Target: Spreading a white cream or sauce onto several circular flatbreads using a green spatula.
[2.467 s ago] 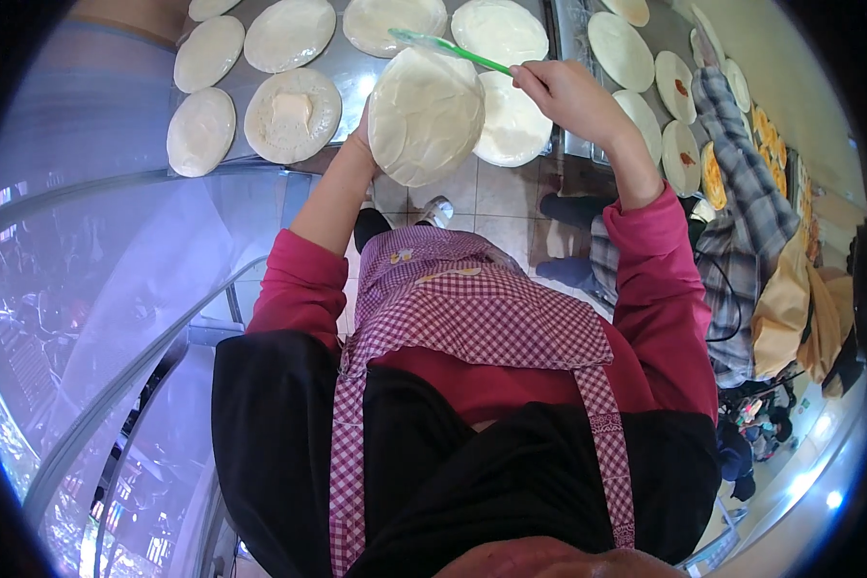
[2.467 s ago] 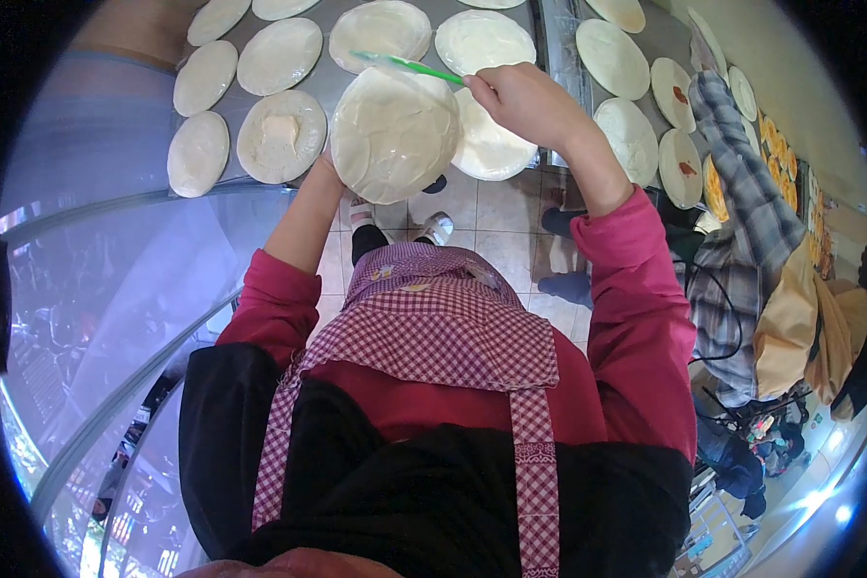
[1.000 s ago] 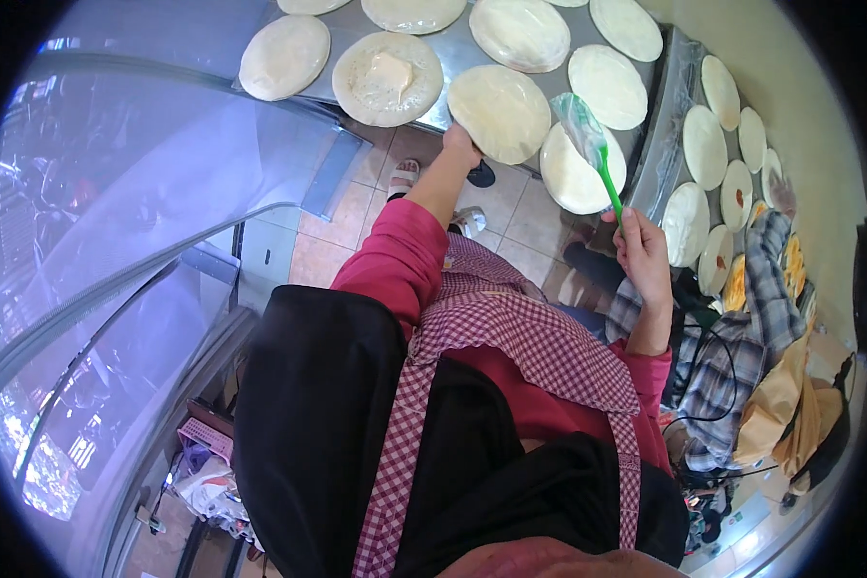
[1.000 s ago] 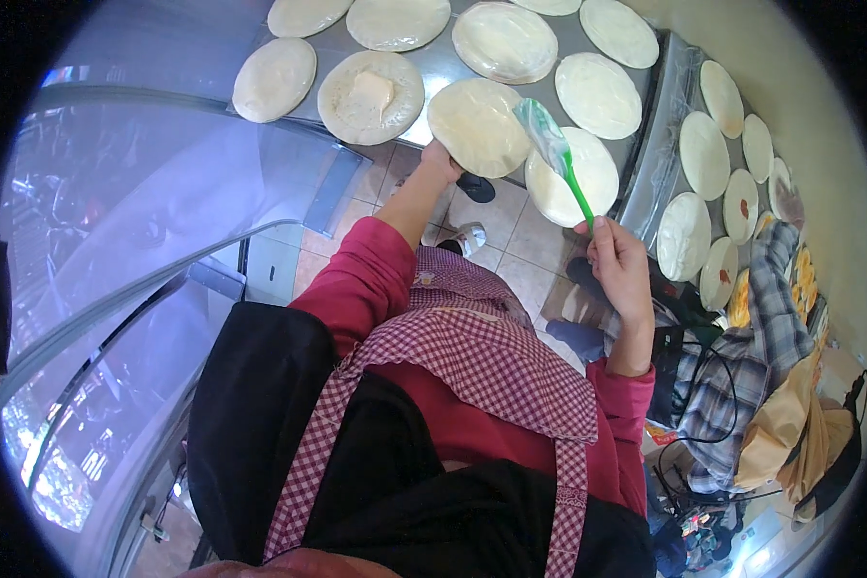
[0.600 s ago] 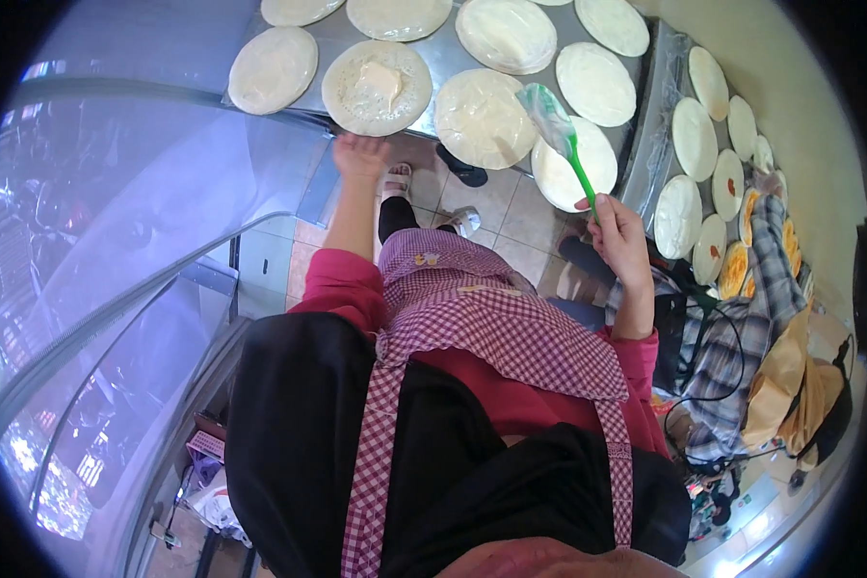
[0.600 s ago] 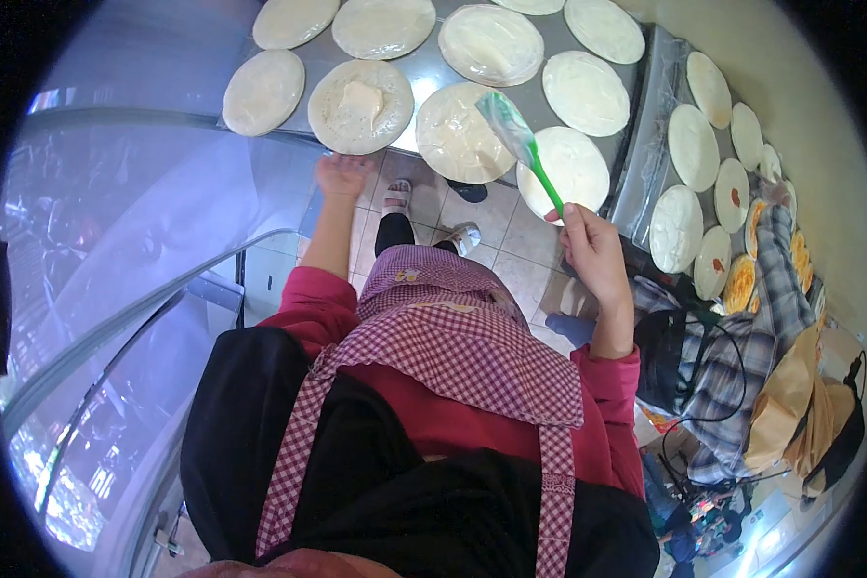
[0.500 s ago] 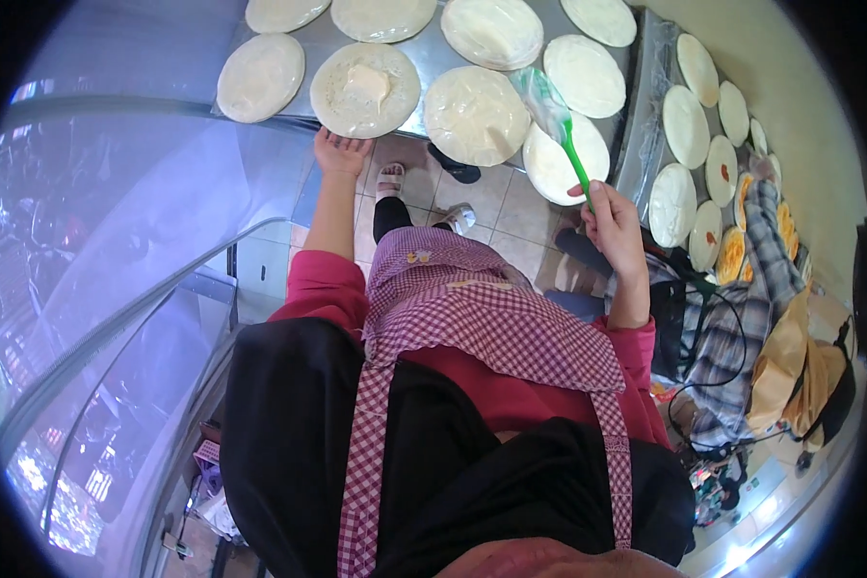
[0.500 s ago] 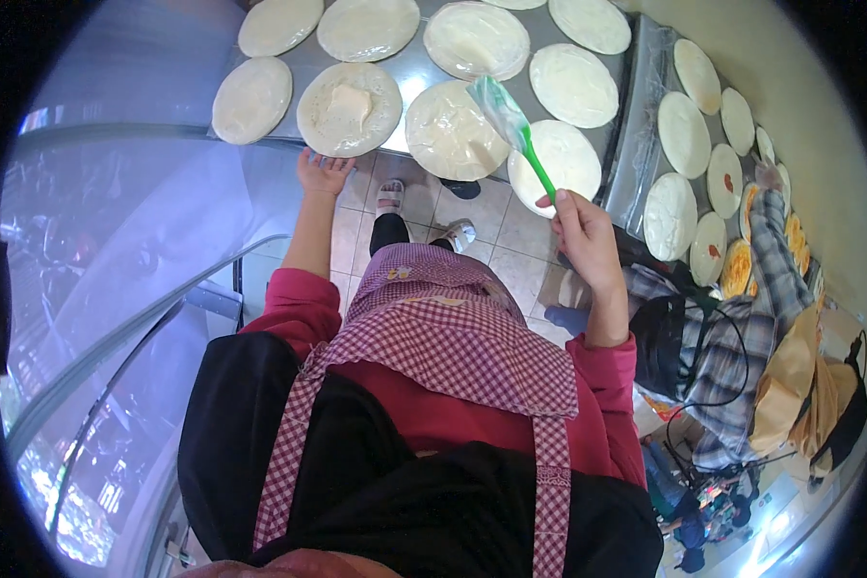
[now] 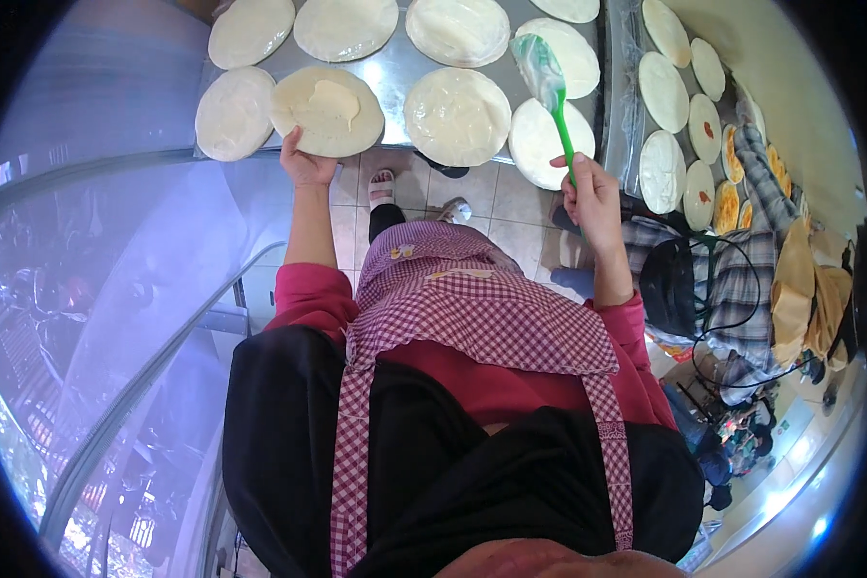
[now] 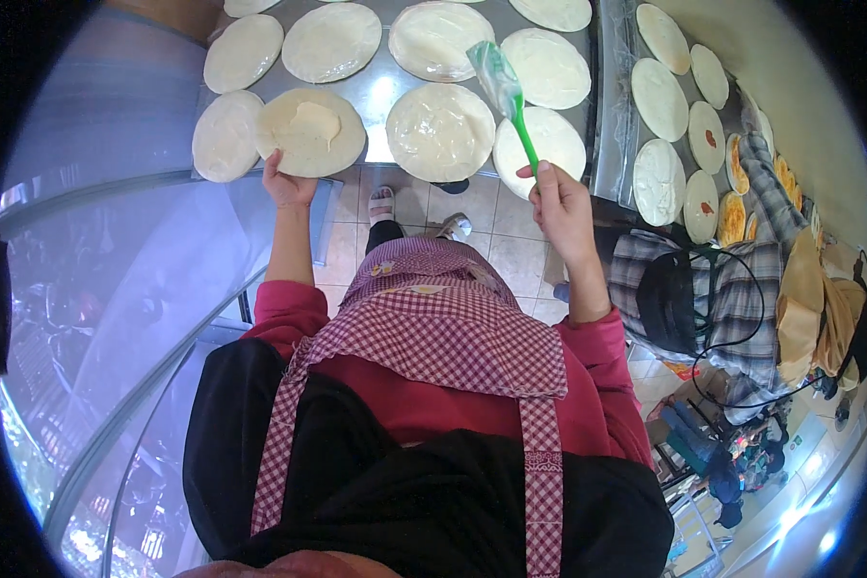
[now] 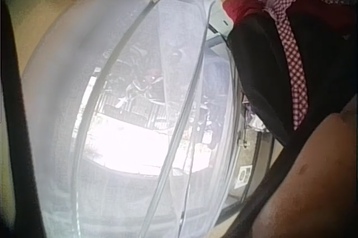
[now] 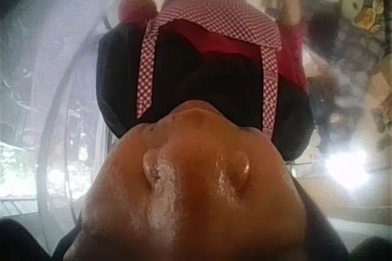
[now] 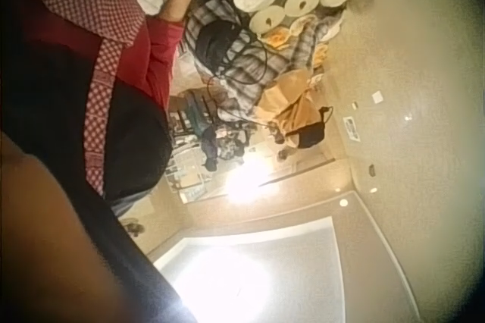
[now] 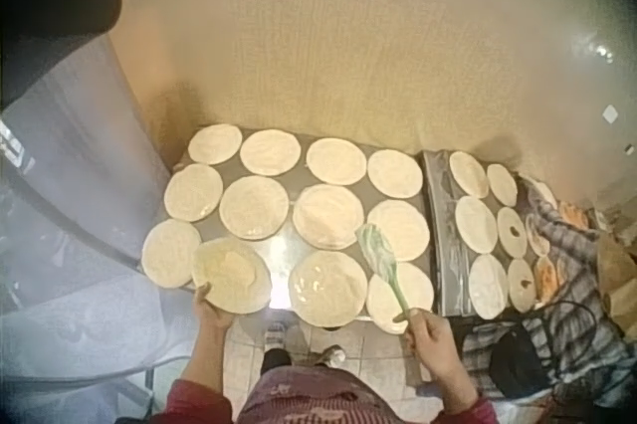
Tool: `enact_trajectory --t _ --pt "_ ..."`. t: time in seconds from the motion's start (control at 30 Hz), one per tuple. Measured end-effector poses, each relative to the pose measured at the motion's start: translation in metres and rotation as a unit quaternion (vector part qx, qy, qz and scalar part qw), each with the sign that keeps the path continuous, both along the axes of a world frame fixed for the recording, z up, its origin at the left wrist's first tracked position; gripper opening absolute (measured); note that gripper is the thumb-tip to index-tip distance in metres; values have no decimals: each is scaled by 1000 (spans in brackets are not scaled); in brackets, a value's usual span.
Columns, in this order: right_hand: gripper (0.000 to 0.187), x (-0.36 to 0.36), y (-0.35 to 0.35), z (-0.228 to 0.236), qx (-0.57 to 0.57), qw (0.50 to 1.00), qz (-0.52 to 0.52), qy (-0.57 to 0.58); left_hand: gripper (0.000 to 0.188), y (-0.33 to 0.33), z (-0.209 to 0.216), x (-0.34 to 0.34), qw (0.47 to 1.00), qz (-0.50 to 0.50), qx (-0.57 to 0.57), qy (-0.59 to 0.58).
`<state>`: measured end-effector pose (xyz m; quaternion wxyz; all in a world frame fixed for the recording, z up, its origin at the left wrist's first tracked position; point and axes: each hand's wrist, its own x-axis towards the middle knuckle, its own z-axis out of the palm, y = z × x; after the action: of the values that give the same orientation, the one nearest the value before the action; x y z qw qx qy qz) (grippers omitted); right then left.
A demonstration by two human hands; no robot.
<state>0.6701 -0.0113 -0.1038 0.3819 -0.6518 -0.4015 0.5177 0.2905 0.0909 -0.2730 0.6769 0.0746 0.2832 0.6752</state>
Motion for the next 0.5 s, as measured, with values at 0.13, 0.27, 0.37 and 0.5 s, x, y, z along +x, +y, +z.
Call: enact_trajectory --t 0.13,0.27,0.37,0.5 --pt "38 -12 -5 -13 16 998 19 -58 63 -7 31 8 999 -11 25 -17" --pt "34 -25 1 -7 80 982 61 -161 64 -5 58 50 964 -91 150 -197" --pt "31 -24 11 -1 106 968 74 -215 63 -2 68 83 966 -107 98 -213" --pt "26 -8 22 -5 157 931 108 -310 62 3 79 127 921 -197 120 -314"
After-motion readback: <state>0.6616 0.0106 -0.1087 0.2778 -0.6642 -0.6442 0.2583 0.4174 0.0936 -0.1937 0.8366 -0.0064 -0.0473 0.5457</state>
